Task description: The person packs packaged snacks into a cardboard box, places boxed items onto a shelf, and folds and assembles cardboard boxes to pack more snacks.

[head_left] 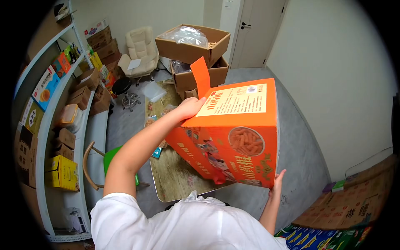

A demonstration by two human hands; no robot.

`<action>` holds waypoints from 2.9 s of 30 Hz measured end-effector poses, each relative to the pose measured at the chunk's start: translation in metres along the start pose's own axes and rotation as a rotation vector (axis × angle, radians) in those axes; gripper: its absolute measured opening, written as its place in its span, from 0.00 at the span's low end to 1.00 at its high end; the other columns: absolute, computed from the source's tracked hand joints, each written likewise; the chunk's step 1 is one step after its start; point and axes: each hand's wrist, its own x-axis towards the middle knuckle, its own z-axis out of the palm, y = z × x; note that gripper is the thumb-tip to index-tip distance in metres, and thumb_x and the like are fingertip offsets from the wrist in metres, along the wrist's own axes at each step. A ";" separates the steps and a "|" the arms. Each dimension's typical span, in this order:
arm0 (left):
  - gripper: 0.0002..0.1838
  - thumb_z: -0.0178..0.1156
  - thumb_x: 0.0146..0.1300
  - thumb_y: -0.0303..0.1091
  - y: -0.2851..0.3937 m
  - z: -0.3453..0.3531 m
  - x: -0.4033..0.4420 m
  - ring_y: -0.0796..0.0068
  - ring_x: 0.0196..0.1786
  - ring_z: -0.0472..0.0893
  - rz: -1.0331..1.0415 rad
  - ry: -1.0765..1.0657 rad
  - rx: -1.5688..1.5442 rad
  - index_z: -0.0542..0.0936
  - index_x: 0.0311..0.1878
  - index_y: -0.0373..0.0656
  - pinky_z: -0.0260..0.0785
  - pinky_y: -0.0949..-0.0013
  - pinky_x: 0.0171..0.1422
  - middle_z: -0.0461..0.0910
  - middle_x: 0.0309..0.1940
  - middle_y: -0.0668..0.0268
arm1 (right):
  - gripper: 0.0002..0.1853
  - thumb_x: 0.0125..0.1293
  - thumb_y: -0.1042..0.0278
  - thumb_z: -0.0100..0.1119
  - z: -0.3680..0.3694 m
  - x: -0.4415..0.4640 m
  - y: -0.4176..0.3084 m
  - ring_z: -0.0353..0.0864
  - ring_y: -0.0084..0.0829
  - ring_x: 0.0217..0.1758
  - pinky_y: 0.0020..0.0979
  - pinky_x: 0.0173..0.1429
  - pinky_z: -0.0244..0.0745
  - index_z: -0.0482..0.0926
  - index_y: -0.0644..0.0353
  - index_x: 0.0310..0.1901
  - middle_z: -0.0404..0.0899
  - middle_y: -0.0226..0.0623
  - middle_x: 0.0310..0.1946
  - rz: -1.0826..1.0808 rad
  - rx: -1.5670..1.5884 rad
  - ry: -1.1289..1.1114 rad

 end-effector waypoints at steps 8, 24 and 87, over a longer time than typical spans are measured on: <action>0.34 0.42 0.69 0.57 0.032 0.016 -0.018 0.56 0.43 0.82 0.018 0.045 0.102 0.81 0.39 0.29 0.70 0.59 0.50 0.82 0.38 0.47 | 0.43 0.64 0.22 0.27 -0.042 0.015 0.000 0.72 0.21 0.23 0.23 0.30 0.68 0.77 0.58 0.26 0.77 0.26 0.21 -0.010 0.064 -0.066; 0.35 0.37 0.69 0.57 0.066 0.080 -0.061 0.46 0.52 0.77 0.017 0.067 0.226 0.81 0.41 0.30 0.67 0.53 0.57 0.79 0.46 0.43 | 0.43 0.64 0.23 0.28 -0.123 0.029 0.027 0.77 0.27 0.38 0.30 0.47 0.72 0.78 0.62 0.40 0.80 0.32 0.34 0.019 0.096 -0.194; 0.16 0.73 0.31 0.41 0.015 0.007 -0.393 0.66 0.34 0.73 0.816 0.223 0.902 0.75 0.16 0.45 0.64 0.61 0.49 0.73 0.20 0.67 | 0.21 0.72 0.49 0.42 0.153 -0.235 0.208 0.77 0.30 0.48 0.33 0.49 0.74 0.70 0.56 0.55 0.76 0.33 0.47 0.133 0.164 -0.982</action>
